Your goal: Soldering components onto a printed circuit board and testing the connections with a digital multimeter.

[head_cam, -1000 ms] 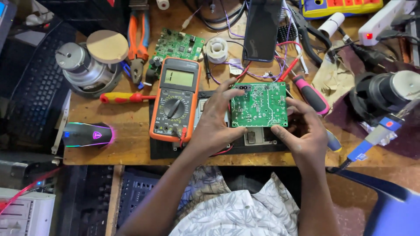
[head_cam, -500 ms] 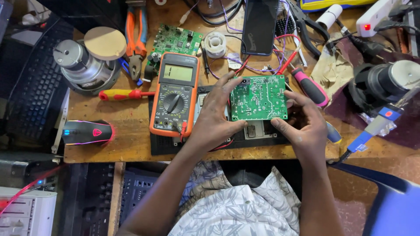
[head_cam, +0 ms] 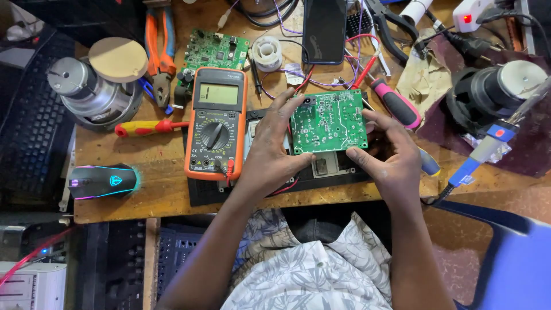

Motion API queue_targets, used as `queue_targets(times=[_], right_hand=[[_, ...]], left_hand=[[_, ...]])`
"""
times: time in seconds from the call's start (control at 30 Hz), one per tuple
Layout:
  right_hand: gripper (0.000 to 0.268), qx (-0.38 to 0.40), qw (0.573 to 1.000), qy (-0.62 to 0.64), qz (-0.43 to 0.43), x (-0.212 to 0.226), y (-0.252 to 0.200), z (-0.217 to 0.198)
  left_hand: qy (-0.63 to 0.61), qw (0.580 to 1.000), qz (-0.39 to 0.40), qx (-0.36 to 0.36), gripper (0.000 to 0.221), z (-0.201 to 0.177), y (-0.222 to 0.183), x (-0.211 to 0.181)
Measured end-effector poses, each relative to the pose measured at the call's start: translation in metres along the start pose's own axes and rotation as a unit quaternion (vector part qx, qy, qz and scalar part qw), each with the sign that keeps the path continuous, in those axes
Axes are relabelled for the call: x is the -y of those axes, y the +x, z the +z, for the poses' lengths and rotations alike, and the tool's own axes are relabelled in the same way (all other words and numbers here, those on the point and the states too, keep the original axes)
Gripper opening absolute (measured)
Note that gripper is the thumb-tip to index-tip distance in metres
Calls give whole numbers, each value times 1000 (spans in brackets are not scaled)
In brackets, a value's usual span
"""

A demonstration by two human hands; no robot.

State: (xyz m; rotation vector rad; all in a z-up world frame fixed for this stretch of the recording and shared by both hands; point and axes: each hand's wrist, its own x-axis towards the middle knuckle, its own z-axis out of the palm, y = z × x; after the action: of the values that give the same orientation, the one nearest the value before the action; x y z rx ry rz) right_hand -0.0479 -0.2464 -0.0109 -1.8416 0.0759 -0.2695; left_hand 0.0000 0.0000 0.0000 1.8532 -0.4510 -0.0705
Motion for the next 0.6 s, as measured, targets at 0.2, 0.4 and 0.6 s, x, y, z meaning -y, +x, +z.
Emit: queue_targets(times=[0.2, 0.4, 0.6], right_hand=[[73, 5, 1000, 2, -4, -2, 1, -1], [72, 17, 1000, 0, -14, 2, 0, -2], [66, 17, 999, 38, -12, -3, -2, -6]], left_hand=[[-2, 1000, -4, -1, 105, 0, 2, 1], [-17, 1000, -3, -6, 104, 0, 2, 0], [-55, 998, 15, -16, 108, 2, 2, 5]])
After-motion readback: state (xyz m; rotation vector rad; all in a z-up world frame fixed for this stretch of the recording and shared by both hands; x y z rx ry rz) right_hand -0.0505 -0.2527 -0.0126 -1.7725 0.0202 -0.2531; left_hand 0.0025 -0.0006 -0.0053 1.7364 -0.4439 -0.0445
